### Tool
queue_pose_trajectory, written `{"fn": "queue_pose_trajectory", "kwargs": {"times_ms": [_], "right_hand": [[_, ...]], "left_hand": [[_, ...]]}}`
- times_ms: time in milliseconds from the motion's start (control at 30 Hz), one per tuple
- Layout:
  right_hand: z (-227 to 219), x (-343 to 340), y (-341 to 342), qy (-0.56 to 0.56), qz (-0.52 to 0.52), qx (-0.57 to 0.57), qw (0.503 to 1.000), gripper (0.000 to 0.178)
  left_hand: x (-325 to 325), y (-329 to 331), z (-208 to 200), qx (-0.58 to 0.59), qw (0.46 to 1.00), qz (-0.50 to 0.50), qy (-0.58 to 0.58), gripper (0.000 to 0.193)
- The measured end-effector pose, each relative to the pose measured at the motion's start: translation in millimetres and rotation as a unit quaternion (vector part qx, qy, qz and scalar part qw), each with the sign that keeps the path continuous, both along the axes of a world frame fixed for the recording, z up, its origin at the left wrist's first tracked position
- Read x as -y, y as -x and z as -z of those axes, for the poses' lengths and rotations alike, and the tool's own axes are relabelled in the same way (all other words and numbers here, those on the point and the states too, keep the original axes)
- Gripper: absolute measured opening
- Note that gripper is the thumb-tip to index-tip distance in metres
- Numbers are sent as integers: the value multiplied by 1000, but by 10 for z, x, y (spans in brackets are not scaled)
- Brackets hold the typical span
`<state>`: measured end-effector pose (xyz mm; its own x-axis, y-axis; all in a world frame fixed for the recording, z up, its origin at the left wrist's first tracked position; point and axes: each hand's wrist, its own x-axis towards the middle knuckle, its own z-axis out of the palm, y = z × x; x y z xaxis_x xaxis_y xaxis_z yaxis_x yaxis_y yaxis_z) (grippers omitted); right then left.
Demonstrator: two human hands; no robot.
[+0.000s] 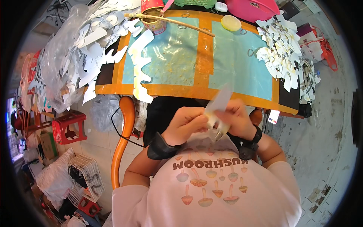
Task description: Manually attaching metal eyelets or rings to shoe upper components.
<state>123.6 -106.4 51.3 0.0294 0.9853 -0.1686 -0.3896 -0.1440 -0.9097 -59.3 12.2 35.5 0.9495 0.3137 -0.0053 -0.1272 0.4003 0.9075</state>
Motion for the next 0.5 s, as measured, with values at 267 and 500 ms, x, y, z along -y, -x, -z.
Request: {"fn": "queue_pose_trajectory", "kwargs": {"times_ms": [267, 500], "right_hand": [[3, 2, 34, -78, 56, 214, 972, 24], [117, 15, 103, 32, 18, -145, 989, 23]], "left_hand": [[49, -78, -23, -63, 991, -75, -96, 10], [-53, -91, 40, 41, 982, -69, -171, 8]]}}
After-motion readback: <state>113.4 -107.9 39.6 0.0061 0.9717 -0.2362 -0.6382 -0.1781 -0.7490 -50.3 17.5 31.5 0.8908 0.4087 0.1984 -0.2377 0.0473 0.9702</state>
